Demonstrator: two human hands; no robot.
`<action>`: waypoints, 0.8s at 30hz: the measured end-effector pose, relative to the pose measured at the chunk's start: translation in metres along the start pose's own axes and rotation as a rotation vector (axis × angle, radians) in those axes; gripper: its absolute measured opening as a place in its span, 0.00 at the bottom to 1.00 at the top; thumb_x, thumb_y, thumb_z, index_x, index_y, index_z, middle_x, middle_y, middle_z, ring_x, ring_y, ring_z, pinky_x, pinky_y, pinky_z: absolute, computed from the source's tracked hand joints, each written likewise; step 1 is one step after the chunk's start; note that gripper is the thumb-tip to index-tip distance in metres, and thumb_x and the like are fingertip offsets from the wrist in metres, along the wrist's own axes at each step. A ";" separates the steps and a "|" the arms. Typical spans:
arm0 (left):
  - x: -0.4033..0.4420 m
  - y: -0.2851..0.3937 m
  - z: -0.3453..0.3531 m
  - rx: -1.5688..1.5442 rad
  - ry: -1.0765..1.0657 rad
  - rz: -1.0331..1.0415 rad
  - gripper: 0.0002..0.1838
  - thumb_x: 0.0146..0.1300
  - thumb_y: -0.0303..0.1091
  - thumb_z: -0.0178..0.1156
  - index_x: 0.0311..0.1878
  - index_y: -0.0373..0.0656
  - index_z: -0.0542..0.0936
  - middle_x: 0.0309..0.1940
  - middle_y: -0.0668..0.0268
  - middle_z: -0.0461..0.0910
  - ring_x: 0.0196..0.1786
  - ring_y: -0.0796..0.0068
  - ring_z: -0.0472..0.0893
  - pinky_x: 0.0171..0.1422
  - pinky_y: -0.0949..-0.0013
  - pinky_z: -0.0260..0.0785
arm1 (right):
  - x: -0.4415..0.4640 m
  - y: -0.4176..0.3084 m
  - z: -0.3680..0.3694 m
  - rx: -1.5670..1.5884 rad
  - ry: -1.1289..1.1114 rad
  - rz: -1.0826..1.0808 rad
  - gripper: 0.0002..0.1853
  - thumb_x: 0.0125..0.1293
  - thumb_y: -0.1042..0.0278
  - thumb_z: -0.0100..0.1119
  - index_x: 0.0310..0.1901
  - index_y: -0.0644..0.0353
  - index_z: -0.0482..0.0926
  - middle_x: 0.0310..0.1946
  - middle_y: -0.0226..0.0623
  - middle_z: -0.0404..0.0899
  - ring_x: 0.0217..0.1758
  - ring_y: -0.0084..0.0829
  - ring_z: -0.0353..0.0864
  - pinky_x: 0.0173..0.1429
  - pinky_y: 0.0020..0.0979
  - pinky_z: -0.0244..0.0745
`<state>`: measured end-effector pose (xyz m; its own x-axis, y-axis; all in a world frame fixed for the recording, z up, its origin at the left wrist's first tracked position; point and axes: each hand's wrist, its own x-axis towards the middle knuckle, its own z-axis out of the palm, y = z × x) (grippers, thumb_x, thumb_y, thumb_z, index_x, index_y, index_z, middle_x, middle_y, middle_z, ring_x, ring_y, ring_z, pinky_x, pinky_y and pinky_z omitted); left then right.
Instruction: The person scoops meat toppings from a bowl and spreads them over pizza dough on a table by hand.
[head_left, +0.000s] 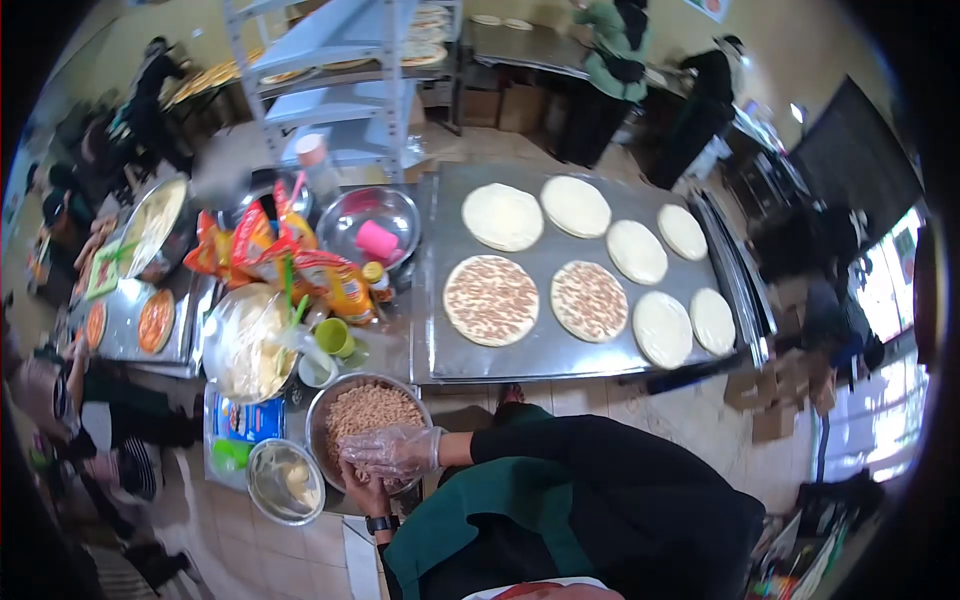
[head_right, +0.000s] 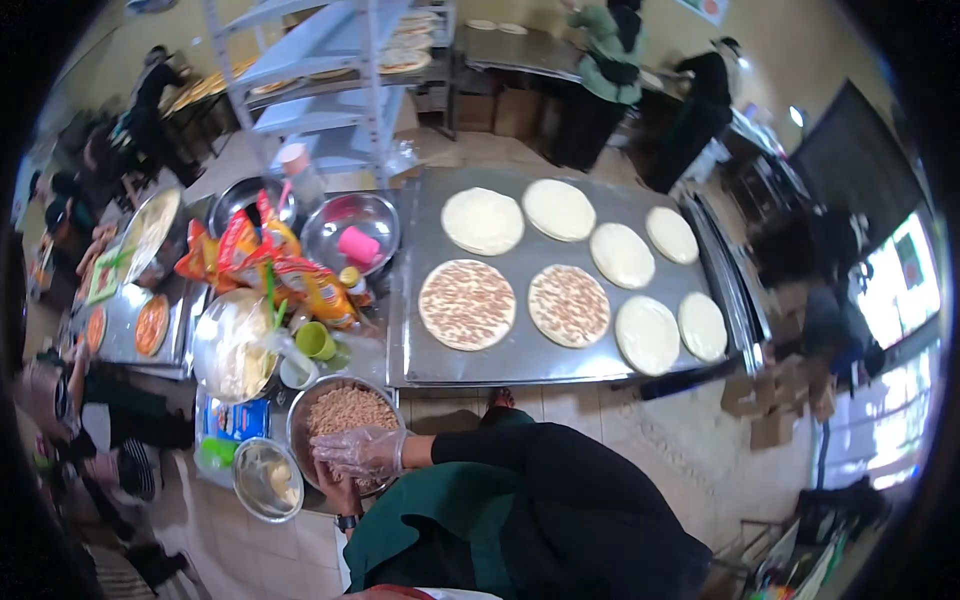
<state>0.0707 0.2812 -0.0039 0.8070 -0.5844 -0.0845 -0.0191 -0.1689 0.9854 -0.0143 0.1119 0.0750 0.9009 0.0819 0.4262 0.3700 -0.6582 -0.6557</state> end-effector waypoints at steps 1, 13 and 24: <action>0.003 -0.004 0.002 0.047 0.006 0.118 0.39 0.52 0.27 0.69 0.69 0.39 0.64 0.67 0.55 0.65 0.70 0.63 0.63 0.73 0.61 0.54 | -0.002 -0.006 -0.007 -0.042 0.060 0.022 0.24 0.68 0.63 0.48 0.64 0.61 0.67 0.66 0.49 0.65 0.69 0.44 0.65 0.68 0.38 0.66; -0.015 0.102 0.166 -0.211 -0.613 0.070 0.37 0.52 0.18 0.62 0.68 0.36 0.63 0.63 0.59 0.67 0.63 0.67 0.70 0.64 0.67 0.65 | -0.152 -0.034 -0.120 -0.109 0.518 0.696 0.18 0.68 0.61 0.50 0.57 0.53 0.76 0.56 0.41 0.76 0.59 0.42 0.75 0.61 0.41 0.71; -0.135 0.149 0.459 -0.131 -1.111 -0.003 0.36 0.51 0.15 0.59 0.67 0.37 0.65 0.62 0.59 0.68 0.63 0.69 0.71 0.65 0.67 0.68 | -0.399 -0.117 -0.278 -0.483 0.642 1.003 0.20 0.64 0.60 0.56 0.55 0.59 0.76 0.52 0.46 0.76 0.54 0.45 0.76 0.58 0.41 0.72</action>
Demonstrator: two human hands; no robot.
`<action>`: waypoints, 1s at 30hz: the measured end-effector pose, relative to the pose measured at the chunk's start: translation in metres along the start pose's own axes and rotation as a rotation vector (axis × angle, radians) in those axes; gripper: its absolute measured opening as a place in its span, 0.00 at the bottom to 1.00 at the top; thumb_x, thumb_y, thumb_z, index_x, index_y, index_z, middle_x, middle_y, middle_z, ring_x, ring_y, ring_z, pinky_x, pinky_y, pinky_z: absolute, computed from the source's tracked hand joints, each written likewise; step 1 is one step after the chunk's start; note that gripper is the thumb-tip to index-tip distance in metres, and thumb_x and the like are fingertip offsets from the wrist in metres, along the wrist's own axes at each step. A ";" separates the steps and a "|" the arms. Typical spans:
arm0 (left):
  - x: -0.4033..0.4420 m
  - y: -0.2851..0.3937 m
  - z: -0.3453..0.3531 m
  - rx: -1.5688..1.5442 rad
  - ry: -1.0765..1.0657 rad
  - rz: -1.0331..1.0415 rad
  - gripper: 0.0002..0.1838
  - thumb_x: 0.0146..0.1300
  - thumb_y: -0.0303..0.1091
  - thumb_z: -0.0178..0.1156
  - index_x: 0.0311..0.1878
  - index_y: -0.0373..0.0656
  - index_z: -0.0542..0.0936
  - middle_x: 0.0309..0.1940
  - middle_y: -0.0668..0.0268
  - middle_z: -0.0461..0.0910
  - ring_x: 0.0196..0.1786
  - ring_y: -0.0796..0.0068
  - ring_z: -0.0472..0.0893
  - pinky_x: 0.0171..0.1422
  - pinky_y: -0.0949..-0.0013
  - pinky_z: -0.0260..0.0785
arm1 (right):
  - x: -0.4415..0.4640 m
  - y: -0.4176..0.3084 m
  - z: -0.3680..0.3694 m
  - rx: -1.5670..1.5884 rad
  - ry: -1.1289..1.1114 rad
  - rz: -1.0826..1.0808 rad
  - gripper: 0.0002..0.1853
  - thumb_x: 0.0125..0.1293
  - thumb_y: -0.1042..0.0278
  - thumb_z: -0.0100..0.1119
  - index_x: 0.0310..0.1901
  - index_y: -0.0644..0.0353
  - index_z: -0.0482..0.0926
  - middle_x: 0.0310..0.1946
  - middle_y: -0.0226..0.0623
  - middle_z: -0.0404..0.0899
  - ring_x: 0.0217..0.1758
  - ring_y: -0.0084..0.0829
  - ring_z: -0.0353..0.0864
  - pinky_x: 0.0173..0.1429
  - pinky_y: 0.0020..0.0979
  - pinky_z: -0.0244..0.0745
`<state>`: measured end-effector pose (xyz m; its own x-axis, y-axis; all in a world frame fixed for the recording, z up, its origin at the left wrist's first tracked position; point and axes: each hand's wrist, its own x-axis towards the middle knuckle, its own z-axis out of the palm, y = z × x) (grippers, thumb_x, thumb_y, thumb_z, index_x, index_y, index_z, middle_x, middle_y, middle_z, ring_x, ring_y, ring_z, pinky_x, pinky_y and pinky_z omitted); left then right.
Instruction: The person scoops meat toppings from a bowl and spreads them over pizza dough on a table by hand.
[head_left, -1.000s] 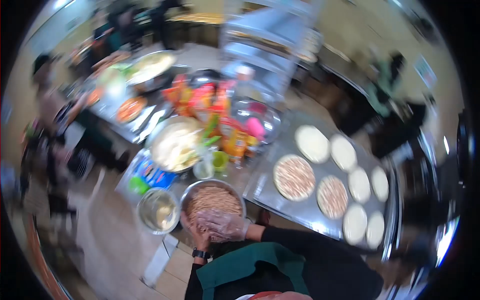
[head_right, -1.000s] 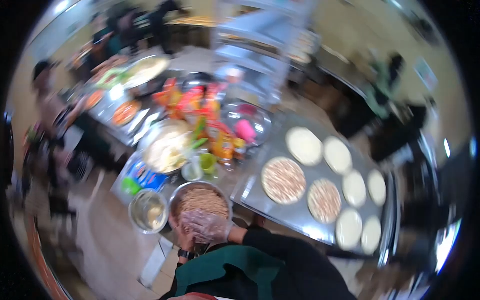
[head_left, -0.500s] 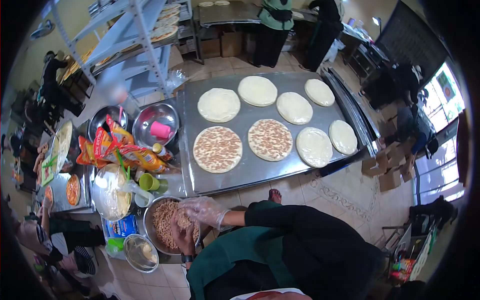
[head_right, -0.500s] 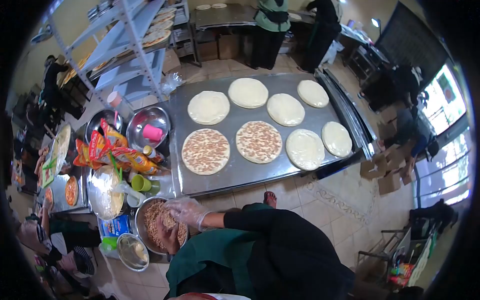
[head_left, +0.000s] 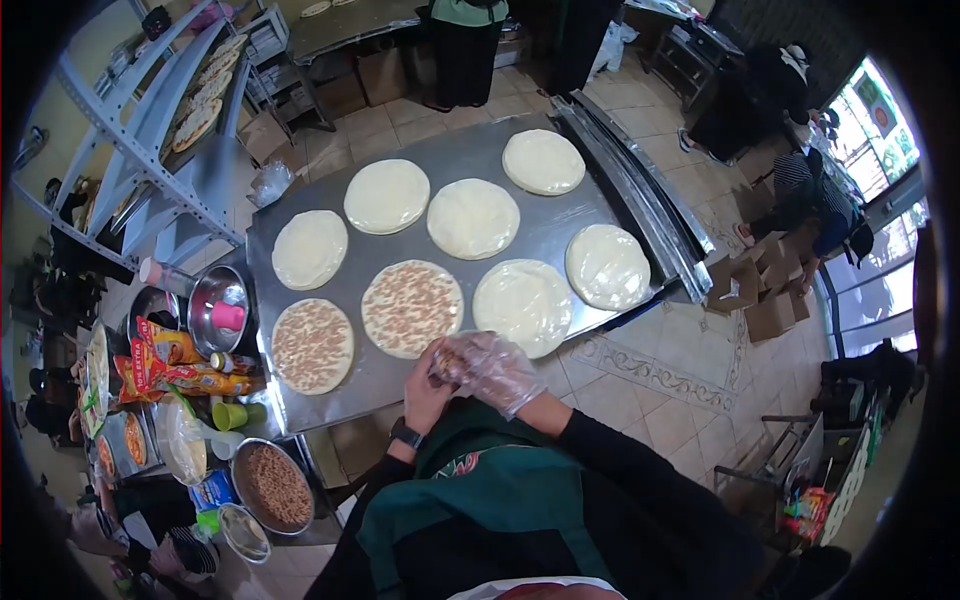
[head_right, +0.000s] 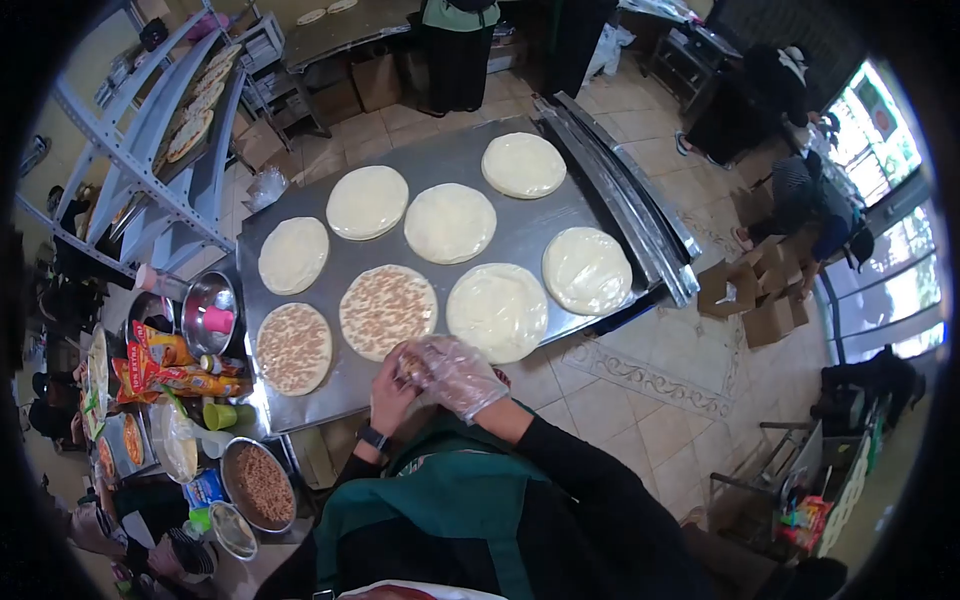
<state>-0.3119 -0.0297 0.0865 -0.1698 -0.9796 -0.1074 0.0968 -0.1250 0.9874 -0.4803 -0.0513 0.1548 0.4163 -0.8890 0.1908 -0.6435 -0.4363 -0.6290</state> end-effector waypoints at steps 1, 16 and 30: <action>0.014 -0.004 0.019 -0.004 -0.013 0.016 0.36 0.50 0.15 0.60 0.67 0.38 0.65 0.61 0.59 0.69 0.62 0.69 0.72 0.64 0.67 0.70 | -0.003 0.017 -0.012 0.076 0.059 0.069 0.18 0.65 0.60 0.55 0.53 0.59 0.76 0.50 0.47 0.77 0.53 0.46 0.77 0.57 0.41 0.73; 0.112 -0.005 0.128 0.840 -0.031 0.205 0.38 0.44 0.25 0.69 0.64 0.50 0.72 0.47 0.59 0.74 0.49 0.58 0.75 0.53 0.64 0.70 | -0.004 0.183 -0.014 1.435 0.131 0.746 0.22 0.67 0.63 0.61 0.59 0.63 0.74 0.50 0.32 0.78 0.52 0.25 0.76 0.59 0.26 0.70; 0.127 -0.011 0.120 0.651 -0.007 0.081 0.38 0.45 0.23 0.69 0.64 0.48 0.71 0.50 0.58 0.73 0.51 0.61 0.76 0.53 0.67 0.73 | 0.010 0.217 -0.012 1.122 -0.017 0.751 0.16 0.65 0.71 0.57 0.54 0.65 0.77 0.45 0.37 0.81 0.47 0.28 0.80 0.54 0.28 0.75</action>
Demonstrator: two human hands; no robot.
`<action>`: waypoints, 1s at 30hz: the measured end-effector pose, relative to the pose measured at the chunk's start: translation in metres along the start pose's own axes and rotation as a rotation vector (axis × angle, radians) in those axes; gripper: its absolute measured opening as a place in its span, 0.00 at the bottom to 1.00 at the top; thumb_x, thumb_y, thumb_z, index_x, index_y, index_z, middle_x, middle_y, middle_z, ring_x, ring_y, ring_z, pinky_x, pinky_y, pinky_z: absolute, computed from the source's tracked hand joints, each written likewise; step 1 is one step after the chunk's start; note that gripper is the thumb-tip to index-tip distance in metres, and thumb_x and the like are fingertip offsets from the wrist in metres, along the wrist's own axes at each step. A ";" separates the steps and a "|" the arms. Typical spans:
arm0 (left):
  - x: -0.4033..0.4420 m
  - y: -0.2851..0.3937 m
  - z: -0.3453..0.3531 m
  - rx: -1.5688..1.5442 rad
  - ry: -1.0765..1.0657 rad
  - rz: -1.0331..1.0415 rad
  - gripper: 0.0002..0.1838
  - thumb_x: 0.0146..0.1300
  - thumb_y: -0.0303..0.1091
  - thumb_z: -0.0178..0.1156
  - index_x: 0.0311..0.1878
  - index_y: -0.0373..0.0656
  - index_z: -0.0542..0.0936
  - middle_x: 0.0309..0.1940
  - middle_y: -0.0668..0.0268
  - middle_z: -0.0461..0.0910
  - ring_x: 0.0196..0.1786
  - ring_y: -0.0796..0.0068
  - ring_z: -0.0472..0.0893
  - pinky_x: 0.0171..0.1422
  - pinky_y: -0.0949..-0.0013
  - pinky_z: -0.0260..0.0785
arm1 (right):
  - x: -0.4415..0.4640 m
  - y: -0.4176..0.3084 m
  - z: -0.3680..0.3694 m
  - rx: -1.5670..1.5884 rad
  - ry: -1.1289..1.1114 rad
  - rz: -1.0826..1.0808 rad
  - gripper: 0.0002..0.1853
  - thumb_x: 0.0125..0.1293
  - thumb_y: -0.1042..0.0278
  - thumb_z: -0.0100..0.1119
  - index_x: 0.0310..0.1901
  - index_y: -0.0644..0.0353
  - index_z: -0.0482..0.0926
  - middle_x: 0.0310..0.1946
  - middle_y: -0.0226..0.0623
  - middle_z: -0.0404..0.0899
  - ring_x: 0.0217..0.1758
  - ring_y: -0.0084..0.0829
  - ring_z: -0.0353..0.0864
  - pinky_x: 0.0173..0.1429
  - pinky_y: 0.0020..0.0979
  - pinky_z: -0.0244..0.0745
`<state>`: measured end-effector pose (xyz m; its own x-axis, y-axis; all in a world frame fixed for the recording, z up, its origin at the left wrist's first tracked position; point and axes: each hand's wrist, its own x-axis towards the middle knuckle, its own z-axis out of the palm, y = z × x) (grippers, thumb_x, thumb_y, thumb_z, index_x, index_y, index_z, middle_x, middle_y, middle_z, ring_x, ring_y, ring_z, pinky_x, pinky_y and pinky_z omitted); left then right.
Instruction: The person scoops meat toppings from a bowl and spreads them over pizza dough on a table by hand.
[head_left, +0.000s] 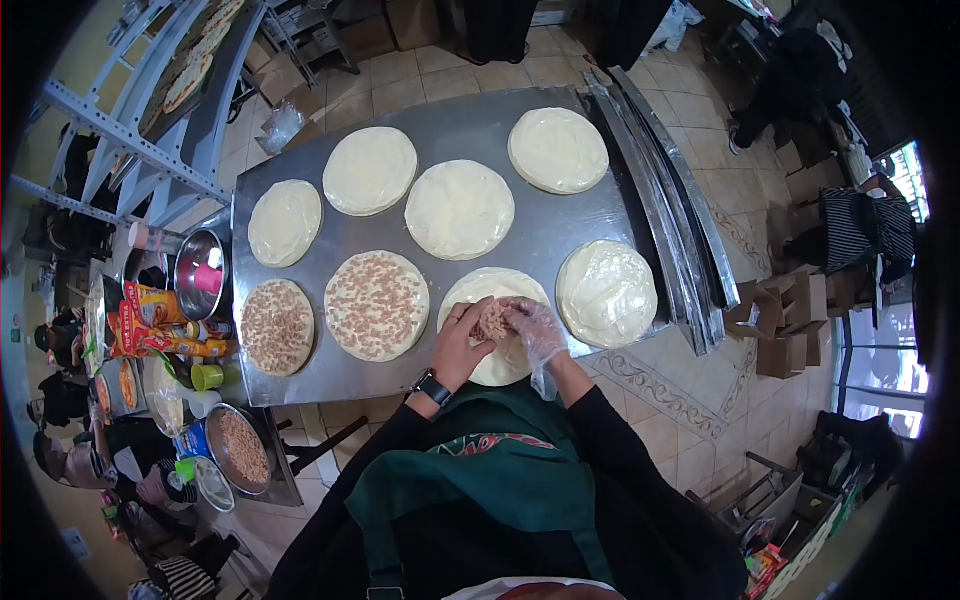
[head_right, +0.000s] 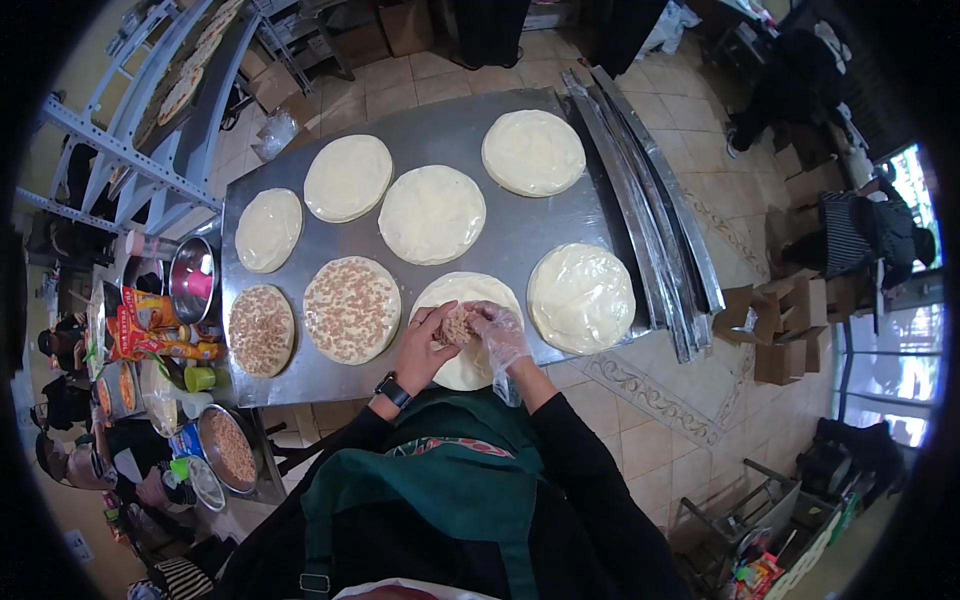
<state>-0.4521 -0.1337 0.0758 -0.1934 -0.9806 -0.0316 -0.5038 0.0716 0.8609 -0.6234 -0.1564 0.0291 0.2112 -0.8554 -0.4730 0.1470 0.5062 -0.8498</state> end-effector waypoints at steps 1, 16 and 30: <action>0.000 0.000 0.000 -0.061 -0.009 -0.027 0.38 0.45 0.23 0.68 0.64 0.48 0.71 0.51 0.59 0.72 0.52 0.63 0.76 0.54 0.67 0.73 | 0.000 -0.006 -0.001 0.072 0.010 0.066 0.16 0.65 0.70 0.58 0.53 0.65 0.76 0.45 0.37 0.81 0.46 0.28 0.80 0.53 0.28 0.76; -0.059 -0.043 -0.005 -0.573 0.238 -0.081 0.37 0.48 0.15 0.65 0.65 0.39 0.67 0.57 0.62 0.67 0.62 0.69 0.71 0.64 0.67 0.69 | 0.062 -0.013 -0.003 -0.612 0.025 -0.298 0.12 0.65 0.72 0.56 0.49 0.60 0.80 0.43 0.41 0.83 0.41 0.36 0.84 0.49 0.30 0.79; -0.097 -0.057 -0.022 -0.623 0.447 -0.140 0.35 0.51 0.18 0.65 0.65 0.33 0.65 0.57 0.60 0.66 0.61 0.68 0.73 0.64 0.66 0.69 | 0.005 0.017 0.063 -1.460 -0.310 -0.892 0.16 0.59 0.73 0.52 0.49 0.59 0.77 0.47 0.42 0.78 0.48 0.42 0.80 0.46 0.38 0.79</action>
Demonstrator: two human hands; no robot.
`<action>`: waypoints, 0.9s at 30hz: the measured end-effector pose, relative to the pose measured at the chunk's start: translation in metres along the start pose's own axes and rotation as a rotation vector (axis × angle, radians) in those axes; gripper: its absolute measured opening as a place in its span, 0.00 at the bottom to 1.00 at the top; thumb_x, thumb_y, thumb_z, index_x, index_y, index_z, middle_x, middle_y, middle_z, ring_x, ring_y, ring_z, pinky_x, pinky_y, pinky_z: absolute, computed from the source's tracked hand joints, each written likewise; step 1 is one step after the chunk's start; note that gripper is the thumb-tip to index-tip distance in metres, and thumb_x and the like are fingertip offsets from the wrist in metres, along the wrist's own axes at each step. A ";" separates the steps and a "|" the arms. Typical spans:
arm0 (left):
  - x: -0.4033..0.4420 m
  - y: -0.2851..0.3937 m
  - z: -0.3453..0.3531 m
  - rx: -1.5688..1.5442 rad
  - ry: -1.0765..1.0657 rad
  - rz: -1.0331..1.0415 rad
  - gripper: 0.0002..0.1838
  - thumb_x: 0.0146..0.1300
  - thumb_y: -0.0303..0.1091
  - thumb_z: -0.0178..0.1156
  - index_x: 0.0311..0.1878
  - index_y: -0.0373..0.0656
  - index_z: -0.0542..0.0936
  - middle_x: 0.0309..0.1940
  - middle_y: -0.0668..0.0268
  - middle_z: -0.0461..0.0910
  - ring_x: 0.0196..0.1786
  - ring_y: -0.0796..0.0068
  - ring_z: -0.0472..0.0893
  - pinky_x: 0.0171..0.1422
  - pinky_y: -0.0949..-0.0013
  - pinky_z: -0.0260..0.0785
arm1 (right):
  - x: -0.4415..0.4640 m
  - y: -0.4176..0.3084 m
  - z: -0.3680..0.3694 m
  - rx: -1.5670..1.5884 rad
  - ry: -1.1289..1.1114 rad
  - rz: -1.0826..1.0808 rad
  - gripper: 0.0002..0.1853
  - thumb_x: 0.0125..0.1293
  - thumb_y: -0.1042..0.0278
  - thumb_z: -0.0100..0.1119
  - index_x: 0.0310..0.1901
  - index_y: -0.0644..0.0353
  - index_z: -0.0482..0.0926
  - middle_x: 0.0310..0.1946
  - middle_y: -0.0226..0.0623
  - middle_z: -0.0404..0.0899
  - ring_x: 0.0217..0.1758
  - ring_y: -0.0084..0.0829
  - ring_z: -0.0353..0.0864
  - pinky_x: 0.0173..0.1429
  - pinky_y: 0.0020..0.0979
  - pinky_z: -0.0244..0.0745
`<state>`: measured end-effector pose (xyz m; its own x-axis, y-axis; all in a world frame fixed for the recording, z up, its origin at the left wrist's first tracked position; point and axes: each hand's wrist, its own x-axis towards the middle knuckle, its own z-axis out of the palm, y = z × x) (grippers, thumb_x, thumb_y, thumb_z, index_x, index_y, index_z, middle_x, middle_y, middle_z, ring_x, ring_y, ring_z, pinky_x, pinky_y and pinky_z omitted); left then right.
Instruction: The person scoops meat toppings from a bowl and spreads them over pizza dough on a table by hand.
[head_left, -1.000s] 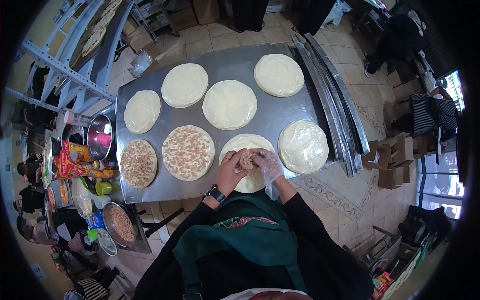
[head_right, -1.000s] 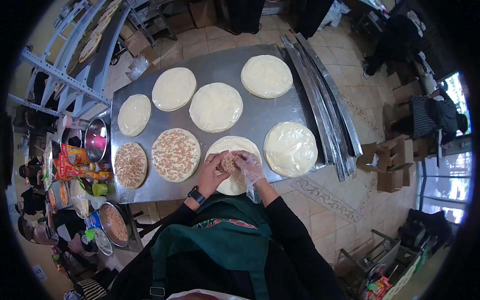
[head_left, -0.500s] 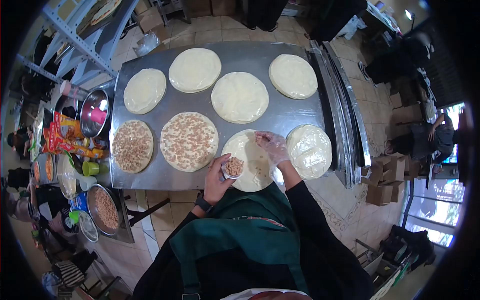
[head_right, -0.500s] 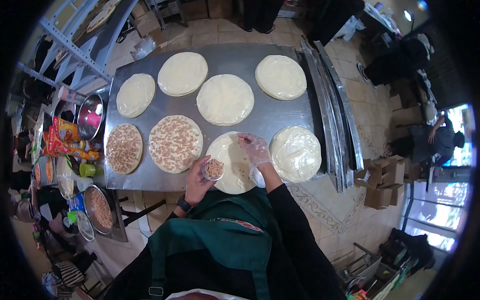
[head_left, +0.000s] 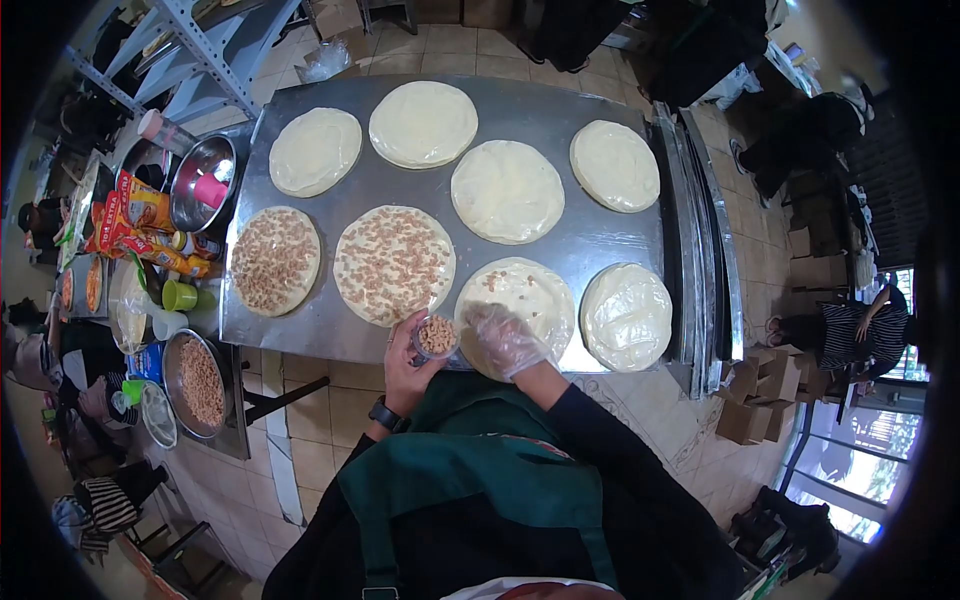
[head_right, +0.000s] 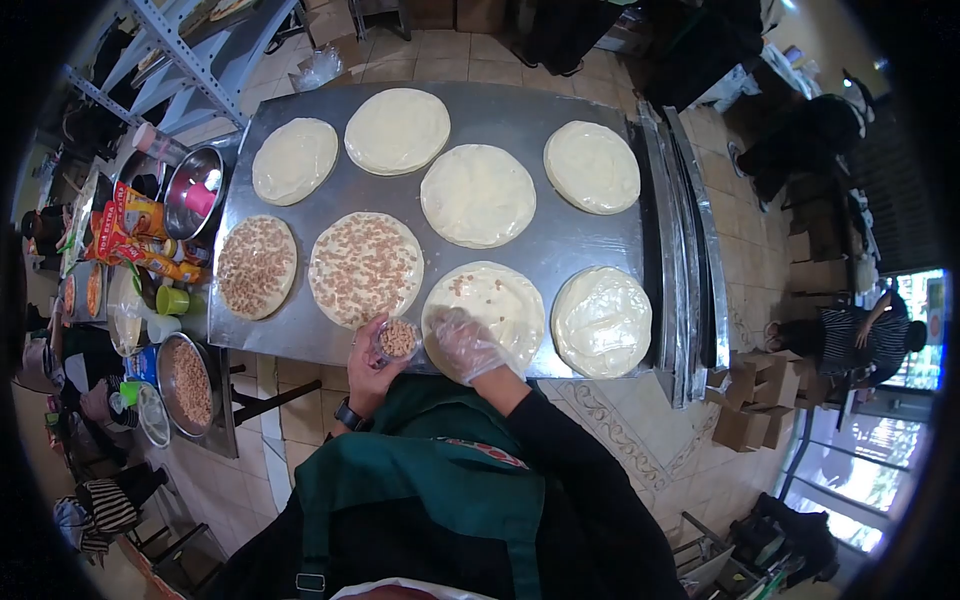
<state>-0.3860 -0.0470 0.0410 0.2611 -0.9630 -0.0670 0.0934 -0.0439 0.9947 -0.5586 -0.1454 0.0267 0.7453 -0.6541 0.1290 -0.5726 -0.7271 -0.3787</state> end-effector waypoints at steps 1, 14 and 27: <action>0.001 0.000 0.000 0.000 0.005 -0.004 0.35 0.51 0.18 0.65 0.65 0.33 0.65 0.58 0.60 0.66 0.61 0.68 0.72 0.64 0.66 0.69 | -0.005 -0.009 -0.008 -0.007 -0.083 0.017 0.15 0.59 0.72 0.52 0.49 0.59 0.77 0.48 0.41 0.77 0.49 0.42 0.79 0.47 0.39 0.79; -0.006 -0.028 -0.002 0.127 0.089 0.123 0.35 0.52 0.19 0.66 0.65 0.33 0.65 0.59 0.58 0.67 0.60 0.65 0.73 0.63 0.64 0.70 | 0.012 0.032 -0.033 0.714 0.026 0.533 0.12 0.59 0.71 0.57 0.44 0.56 0.85 0.42 0.44 0.84 0.45 0.41 0.83 0.52 0.33 0.77; -0.013 -0.029 -0.004 0.170 0.095 0.179 0.34 0.53 0.19 0.66 0.64 0.33 0.66 0.58 0.56 0.67 0.58 0.64 0.75 0.61 0.64 0.71 | -0.022 0.036 -0.047 0.181 -0.117 0.448 0.13 0.61 0.68 0.52 0.43 0.52 0.85 0.41 0.44 0.83 0.46 0.44 0.81 0.54 0.39 0.75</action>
<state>-0.3878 -0.0323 0.0127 0.3487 -0.9305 0.1121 -0.1229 0.0732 0.9897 -0.6116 -0.1665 0.0530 0.4788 -0.8586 -0.1830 -0.7847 -0.3250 -0.5279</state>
